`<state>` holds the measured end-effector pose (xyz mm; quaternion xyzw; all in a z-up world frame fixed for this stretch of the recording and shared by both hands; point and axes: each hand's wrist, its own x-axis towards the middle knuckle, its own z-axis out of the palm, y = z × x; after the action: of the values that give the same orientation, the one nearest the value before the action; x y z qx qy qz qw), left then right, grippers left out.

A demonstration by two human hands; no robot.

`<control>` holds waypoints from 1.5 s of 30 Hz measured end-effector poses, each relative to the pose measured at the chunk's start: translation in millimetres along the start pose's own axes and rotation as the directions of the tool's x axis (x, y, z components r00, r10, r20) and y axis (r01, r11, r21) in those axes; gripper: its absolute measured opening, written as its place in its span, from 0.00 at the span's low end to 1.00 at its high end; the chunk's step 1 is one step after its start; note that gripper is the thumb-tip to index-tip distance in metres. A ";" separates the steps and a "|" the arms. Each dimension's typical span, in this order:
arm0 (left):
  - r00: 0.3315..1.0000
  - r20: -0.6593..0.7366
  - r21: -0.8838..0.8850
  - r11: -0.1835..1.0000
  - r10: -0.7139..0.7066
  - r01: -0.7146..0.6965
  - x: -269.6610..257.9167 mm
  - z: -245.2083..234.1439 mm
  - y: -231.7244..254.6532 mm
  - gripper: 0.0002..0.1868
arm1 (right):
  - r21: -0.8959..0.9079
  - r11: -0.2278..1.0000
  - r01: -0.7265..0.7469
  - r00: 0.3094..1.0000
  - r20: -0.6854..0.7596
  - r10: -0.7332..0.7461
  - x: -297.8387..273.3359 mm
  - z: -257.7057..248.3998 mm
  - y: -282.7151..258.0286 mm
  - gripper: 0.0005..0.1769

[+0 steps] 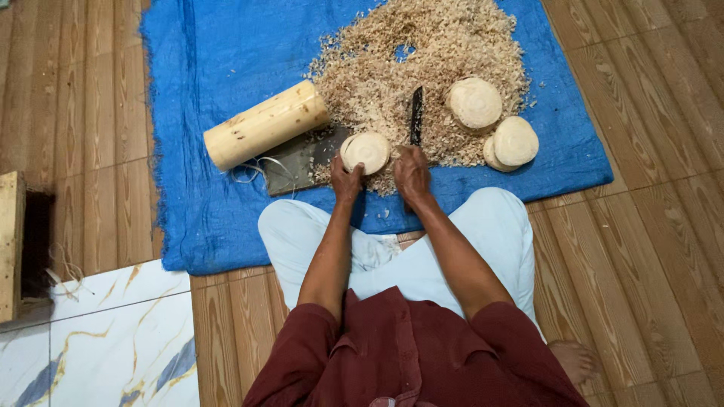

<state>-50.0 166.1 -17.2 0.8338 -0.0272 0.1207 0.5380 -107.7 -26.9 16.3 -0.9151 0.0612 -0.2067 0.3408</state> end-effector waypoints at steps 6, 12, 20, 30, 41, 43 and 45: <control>0.961 0.080 0.102 0.957 0.264 -0.271 -8.5 0.6 -0.8 0.58 | -0.077 0.967 -0.245 0.963 0.095 0.252 -20.3 -9.4 -11.6 0.48; 0.960 0.079 0.155 0.948 0.270 -0.279 -5.6 -1.8 -0.2 0.55 | 0.007 0.903 -0.430 0.895 0.135 0.425 -22.2 14.9 24.1 0.49; 0.953 0.116 0.059 0.956 0.280 -0.288 -2.0 7.4 -9.6 0.45 | 0.054 0.985 -0.164 0.986 -0.024 0.165 -32.4 16.2 -2.3 0.37; 0.921 0.151 0.055 0.928 0.358 -0.369 3.4 8.1 -10.6 0.43 | -0.096 0.889 -0.447 0.813 0.372 0.449 -44.6 16.6 -20.9 0.34; 0.870 0.221 0.207 0.851 0.441 -0.484 8.5 12.9 3.4 0.40 | -0.026 0.937 -0.349 0.822 0.472 0.319 -36.7 3.5 4.5 0.40; 0.839 0.224 0.162 0.830 0.497 -0.534 16.5 11.9 1.5 0.41 | -0.005 0.937 -0.350 0.830 0.462 0.312 -35.8 5.4 5.4 0.39; 0.800 0.232 0.140 0.795 0.553 -0.590 25.5 11.9 -2.8 0.41 | -0.020 0.930 -0.368 0.830 0.444 0.338 -32.0 7.9 6.9 0.38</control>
<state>-22.8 158.7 -18.5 0.8445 -0.3144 0.2047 0.3821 -133.3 -19.3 -4.4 -0.8989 0.1435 0.0699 0.4081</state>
